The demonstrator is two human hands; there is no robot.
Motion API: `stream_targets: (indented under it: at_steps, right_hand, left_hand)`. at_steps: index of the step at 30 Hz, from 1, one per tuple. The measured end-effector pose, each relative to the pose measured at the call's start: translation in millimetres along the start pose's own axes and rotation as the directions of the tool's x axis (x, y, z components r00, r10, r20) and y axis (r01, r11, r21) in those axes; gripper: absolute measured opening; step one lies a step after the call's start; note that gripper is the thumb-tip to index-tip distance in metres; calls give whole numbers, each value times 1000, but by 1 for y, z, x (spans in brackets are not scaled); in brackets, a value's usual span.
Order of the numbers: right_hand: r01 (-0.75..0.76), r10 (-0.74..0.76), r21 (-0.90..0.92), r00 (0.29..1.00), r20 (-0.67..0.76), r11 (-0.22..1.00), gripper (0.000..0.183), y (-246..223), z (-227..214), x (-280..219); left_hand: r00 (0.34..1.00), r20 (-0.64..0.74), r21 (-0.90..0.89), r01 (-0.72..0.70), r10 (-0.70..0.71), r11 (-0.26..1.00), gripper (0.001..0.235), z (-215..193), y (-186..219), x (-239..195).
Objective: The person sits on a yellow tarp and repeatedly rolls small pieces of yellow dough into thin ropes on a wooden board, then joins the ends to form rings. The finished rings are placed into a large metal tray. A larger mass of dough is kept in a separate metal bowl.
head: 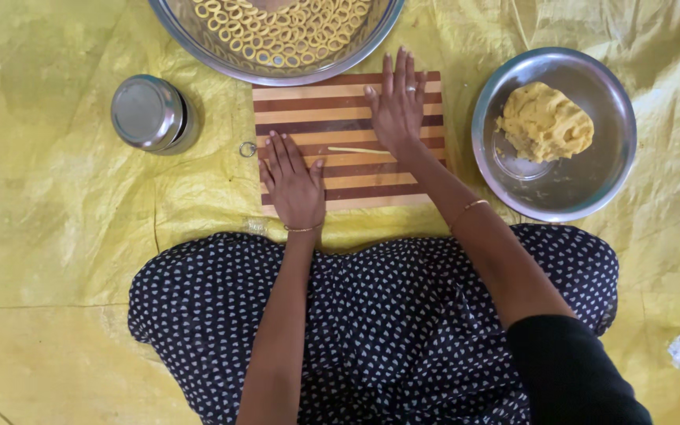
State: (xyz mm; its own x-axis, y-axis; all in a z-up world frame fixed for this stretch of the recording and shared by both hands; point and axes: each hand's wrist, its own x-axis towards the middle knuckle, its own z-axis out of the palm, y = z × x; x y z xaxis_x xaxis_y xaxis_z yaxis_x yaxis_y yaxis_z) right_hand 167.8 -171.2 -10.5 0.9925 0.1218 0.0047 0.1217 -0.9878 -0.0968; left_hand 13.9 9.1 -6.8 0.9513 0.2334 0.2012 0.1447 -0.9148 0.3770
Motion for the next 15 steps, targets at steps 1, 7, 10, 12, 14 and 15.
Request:
stream_targets:
  at_steps: [1,7,10,12,14,15]
  right_hand:
    - [-11,11,-3,1000,-4,1000,71,-4,1,7]
    - [99,-99,22,995,16,995,73,-41,10,-2]
    - [146,-141,100,988,-59,984,72,-45,8,-37]
    - [173,-167,87,984,-68,981,70,-50,7,-58]
    - [194,-188,82,979,-77,978,69,-54,7,-81]
    - [203,-196,83,977,-82,976,69,-56,7,-94]
  left_hand:
    - [1000,0,-4,5,-5,1000,72,-1,0,1]
    - [1000,-10,-12,-2,2,1000,72,2,-1,-1]
    - [1000,-9,-10,5,-5,1000,73,5,-2,0]
    - [1000,-22,-5,-6,6,1000,74,7,-3,-1]
    - [1000,-27,-4,-12,12,1000,74,10,-5,-1]
    - [1000,-26,-5,-13,13,1000,74,11,-5,0]
